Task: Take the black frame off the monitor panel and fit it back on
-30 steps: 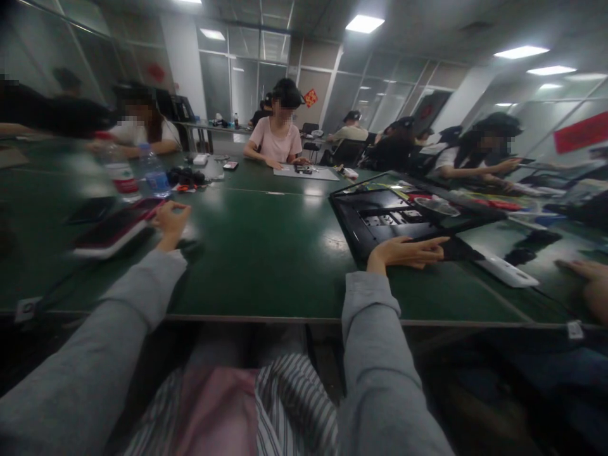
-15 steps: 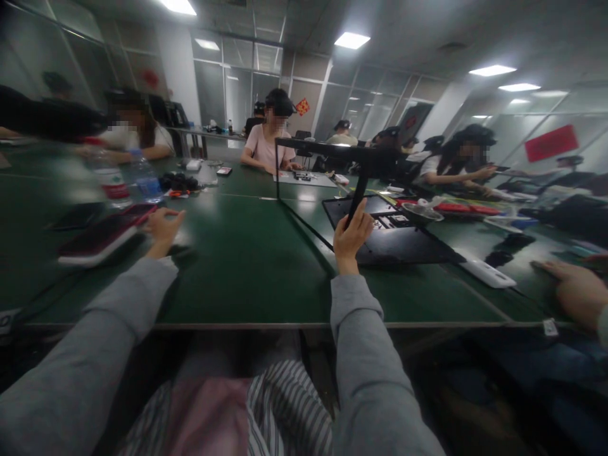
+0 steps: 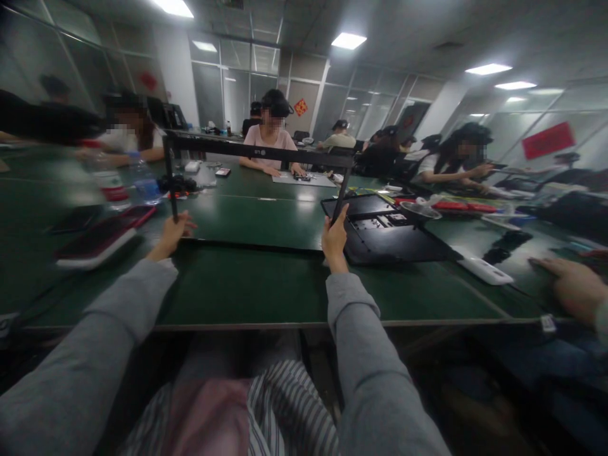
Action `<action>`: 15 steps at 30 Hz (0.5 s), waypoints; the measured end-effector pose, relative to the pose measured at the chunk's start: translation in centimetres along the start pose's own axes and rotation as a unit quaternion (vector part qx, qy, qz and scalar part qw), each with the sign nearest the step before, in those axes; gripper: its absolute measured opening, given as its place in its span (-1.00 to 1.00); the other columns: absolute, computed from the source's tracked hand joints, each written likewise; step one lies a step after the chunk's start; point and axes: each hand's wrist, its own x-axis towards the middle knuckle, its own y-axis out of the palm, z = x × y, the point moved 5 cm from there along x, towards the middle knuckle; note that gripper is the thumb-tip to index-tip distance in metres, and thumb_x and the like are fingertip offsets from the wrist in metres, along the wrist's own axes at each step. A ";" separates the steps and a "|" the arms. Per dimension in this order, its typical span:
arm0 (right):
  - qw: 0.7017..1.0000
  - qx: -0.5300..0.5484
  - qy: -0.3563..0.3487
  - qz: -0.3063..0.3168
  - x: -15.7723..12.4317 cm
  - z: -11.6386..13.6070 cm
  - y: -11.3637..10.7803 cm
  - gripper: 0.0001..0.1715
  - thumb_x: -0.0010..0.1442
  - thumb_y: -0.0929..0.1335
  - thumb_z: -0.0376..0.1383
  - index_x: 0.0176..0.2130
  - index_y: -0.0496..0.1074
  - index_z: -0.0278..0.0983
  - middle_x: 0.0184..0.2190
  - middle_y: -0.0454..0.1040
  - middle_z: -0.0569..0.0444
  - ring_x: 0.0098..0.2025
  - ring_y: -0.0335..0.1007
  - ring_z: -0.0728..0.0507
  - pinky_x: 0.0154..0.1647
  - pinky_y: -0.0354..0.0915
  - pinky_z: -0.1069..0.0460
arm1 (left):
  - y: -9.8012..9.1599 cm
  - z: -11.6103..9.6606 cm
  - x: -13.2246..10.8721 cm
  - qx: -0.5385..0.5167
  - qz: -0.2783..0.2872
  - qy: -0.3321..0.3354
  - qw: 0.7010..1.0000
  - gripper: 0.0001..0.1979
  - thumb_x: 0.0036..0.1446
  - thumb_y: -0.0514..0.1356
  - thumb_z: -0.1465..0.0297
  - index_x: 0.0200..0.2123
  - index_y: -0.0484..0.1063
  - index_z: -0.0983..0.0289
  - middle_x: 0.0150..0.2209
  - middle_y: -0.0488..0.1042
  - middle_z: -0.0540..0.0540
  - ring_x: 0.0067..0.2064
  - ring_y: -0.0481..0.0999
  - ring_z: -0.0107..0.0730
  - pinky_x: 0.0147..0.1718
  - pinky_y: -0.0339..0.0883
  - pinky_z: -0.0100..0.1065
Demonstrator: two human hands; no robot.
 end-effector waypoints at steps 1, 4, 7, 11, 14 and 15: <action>1.000 0.005 0.015 0.008 0.1 -0.6 0.5 -0.01 0.45 0.20 -0.03 0.60 -0.18 -0.43 0.11 0.56 -0.37 0.17 0.55 -0.47 0.30 0.32 -0.33 | -0.3 -0.1 -0.1 0.001 -0.020 -0.003 1.000 -0.62 0.37 0.24 0.05 -0.20 0.45 0.28 -0.42 0.58 0.09 -0.59 0.38 -0.48 -0.50 0.32 -0.41; 0.997 0.025 0.058 0.047 0.6 -2.5 2.3 -0.05 0.30 0.37 -0.10 0.50 0.11 -0.41 0.04 0.60 -0.34 0.13 0.56 -0.46 0.28 0.35 -0.32 | -1.0 -0.1 -0.2 0.010 -0.065 -0.020 0.998 -0.68 0.22 0.36 0.13 -0.25 0.45 0.26 -0.47 0.55 0.06 -0.59 0.36 -0.47 -0.54 0.27 -0.41; 0.991 0.076 0.094 0.064 1.0 -4.2 3.4 -0.19 0.18 0.41 -0.21 0.35 0.28 -0.38 -0.06 0.64 -0.23 0.02 0.59 -0.36 0.23 0.41 -0.27 | -1.2 0.4 0.0 0.036 -0.062 -0.032 0.997 -0.79 0.11 0.37 0.29 -0.27 0.49 0.27 -0.43 0.59 0.09 -0.52 0.44 -0.41 -0.46 0.36 -0.38; 0.971 0.142 0.138 0.136 1.1 -5.2 4.8 -0.27 0.07 0.39 -0.32 0.23 0.39 -0.40 -0.32 0.61 -0.02 -0.24 0.58 -0.23 0.08 0.52 -0.21 | -1.1 1.2 0.5 0.171 -0.036 -0.032 0.984 -0.88 0.09 0.28 0.32 -0.39 0.56 0.25 -0.40 0.63 0.20 -0.30 0.63 -0.13 -0.23 0.47 -0.22; 0.974 0.149 0.099 0.141 1.3 -5.1 4.9 -0.35 0.10 0.36 -0.32 0.18 0.46 -0.38 -0.26 0.64 -0.06 -0.21 0.61 -0.21 0.05 0.55 -0.19 | -1.1 1.0 0.4 0.288 -0.031 0.017 0.957 -0.81 0.11 0.26 0.27 -0.37 0.63 0.24 -0.27 0.69 0.31 -0.10 0.67 0.12 -0.06 0.46 -0.06; 0.982 0.132 0.065 0.122 1.4 -5.0 4.7 -0.38 0.12 0.34 -0.31 0.18 0.47 -0.36 -0.18 0.66 -0.09 -0.13 0.63 -0.22 0.09 0.54 -0.21 | -1.0 0.8 0.3 0.315 -0.032 0.041 0.948 -0.77 0.13 0.25 0.25 -0.33 0.67 0.24 -0.21 0.70 0.34 -0.04 0.67 0.18 -0.02 0.45 -0.02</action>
